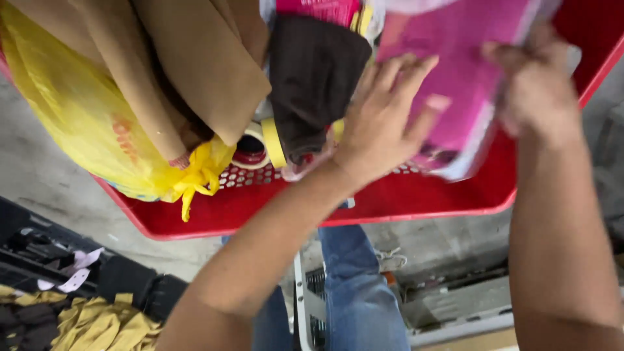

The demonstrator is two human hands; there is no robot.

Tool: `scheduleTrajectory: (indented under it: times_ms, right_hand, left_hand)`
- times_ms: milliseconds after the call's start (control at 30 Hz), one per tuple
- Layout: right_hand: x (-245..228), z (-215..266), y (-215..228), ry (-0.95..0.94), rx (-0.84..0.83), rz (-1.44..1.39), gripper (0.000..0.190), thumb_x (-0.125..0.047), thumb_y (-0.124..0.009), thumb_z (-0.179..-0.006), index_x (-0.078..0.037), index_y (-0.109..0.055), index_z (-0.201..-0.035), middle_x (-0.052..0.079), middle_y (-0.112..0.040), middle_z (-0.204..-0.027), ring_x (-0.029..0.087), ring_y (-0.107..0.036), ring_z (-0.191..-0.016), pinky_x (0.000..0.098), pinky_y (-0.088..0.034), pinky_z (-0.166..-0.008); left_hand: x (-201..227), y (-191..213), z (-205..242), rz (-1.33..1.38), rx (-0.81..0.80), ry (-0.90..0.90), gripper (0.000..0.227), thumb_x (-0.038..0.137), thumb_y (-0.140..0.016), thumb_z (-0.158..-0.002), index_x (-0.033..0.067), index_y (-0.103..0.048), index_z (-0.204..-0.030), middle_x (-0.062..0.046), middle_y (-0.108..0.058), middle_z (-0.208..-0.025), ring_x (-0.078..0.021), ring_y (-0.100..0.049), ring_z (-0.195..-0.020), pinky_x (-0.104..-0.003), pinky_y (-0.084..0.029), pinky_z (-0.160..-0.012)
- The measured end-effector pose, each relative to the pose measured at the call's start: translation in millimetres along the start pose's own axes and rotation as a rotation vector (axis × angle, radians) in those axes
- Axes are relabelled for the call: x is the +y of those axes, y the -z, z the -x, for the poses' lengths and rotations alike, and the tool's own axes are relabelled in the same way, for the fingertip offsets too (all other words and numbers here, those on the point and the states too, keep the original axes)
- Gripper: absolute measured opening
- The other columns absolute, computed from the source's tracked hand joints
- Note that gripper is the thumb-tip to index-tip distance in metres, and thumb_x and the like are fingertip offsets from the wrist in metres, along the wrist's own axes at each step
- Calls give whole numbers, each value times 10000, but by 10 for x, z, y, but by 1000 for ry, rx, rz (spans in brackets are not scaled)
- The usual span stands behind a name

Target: The person sorts through a red plastic basket filled with various items, including notebooks, plastic bags, and bottles. They pick up a red notebook, flip through its pages, and then place it back. They also handle a yellow plastic bag and a brown cloth, moving them around within the basket.

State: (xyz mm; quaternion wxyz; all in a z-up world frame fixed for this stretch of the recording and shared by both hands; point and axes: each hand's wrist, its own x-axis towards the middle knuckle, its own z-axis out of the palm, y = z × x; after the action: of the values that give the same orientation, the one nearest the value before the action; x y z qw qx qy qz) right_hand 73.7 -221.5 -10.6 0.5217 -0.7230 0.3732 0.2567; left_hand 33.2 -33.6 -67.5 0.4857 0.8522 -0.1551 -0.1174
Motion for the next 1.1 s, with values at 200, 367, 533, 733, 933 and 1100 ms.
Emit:
scheduleTrajectory:
  times_ms: [200, 367, 533, 733, 933, 1100]
  right_hand:
    - [690, 236, -749, -155, -177, -612, 327, -281, -590, -1012, -94, -709, -1251, 117, -772, -1085, 228, -746, -856, 356, -621, -653]
    - [563, 401, -925, -44, -211, -638, 681, -317, -704, -875, -134, -490, -1495, 37, -602, -1206, 136, -563, -881, 251, -462, -652]
    - [814, 377, -942, 198, -352, -629, 742, 22, -704, -932, -108, -374, -1583, 105, -536, -1480, 126, -581, -1051, 199, -434, -564]
    - [1007, 410, -1070, 310, -243, -343, 996, -59, -858, -848, -204, -225, -1603, 131, -244, -1650, 300, -409, -1449, 399, -582, -1034]
    - [1420, 278, -903, 204, 100, -501, 689, 87, -775, -854, -85, -491, -1458, 119, -610, -1275, 264, -633, -1157, 393, -604, -916]
    - [1355, 208, -443, -215, 221, -1034, 473, -117, -604, -845, 24, -628, -1296, 200, -710, -1274, 364, -692, -1188, 501, -580, -1066]
  left_hand:
    - [-131, 139, 90, 315, -83, 343, 846, 560, -614, -959, 96, -295, -1591, -199, -403, -1648, -350, -397, -1551, -438, -300, -1284]
    - [-108, 346, 90, 691, -169, 557, 674, 532, -431, -1005, 185, -345, -1577, -142, -398, -1657, -254, -505, -1451, -354, -501, -1106]
    - [-34, 493, 64, 701, -105, 641, 611, 392, -617, -992, 242, -415, -1549, -34, -494, -1619, -177, -505, -1487, -306, -400, -1234]
    - [-169, 279, 87, 961, -39, 1001, 564, 432, -607, -905, 158, -639, -1397, -69, -754, -1240, -142, -717, -1036, -263, -612, -831]
    - [-673, -65, 294, 800, 188, 774, 339, 302, -704, -1011, 134, -718, -1305, -108, -772, -1165, -140, -685, -1086, -379, -558, -1010]
    - [-938, 689, 56, 684, 29, 926, 554, 562, -603, -859, 170, -683, -1243, -44, -772, -1218, -172, -722, -1122, -295, -570, -960]
